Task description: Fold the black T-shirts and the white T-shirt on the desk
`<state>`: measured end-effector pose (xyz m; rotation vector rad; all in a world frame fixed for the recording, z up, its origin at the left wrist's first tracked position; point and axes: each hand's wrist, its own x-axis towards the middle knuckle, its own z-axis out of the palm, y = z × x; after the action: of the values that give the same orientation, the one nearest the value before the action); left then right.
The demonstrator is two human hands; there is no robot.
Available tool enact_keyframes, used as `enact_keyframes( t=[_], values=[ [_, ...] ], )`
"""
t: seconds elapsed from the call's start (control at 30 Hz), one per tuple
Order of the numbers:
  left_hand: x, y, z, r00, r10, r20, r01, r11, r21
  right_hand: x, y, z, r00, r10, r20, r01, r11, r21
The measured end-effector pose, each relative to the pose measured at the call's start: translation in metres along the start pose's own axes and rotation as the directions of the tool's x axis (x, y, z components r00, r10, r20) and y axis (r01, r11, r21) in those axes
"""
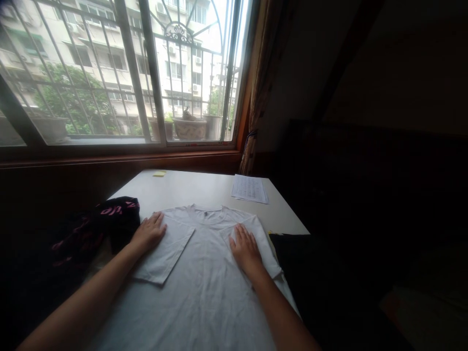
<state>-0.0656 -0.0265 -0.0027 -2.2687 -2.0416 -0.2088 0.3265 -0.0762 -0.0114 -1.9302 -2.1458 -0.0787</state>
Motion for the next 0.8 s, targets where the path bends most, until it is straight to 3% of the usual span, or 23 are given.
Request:
enact_keyframes(
  t=[0.17,0.4,0.5,0.6,0.7,0.8],
  values=[
    [0.001,-0.002,0.002,1.000,0.005,0.010,-0.005,1.000,-0.001,-0.032,0.000,-0.010,0.995,-0.067,0.075,0.066,0.998,0.022],
    [0.002,-0.002,0.002,1.000,0.015,0.017,-0.015,1.000,0.005,-0.081,0.014,-0.022,0.978,-0.211,0.006,0.207,0.965,0.162],
    [0.002,-0.002,0.001,1.000,0.014,0.023,-0.014,1.000,0.009,-0.089,0.041,-0.043,0.970,-0.242,-0.036,0.242,0.931,0.272],
    [0.002,-0.002,0.001,1.000,0.013,0.028,-0.014,1.000,0.012,-0.094,0.078,-0.072,0.984,-0.155,-0.088,0.171,0.958,0.232],
    [0.003,-0.003,0.002,0.999,0.015,0.028,-0.016,1.000,0.011,-0.102,0.111,-0.092,0.996,-0.081,-0.043,0.087,0.983,0.163],
    [0.003,-0.004,0.005,1.000,0.015,0.023,-0.015,1.000,0.008,-0.107,0.126,-0.096,0.998,-0.049,0.047,0.041,0.987,0.154]
  ],
)
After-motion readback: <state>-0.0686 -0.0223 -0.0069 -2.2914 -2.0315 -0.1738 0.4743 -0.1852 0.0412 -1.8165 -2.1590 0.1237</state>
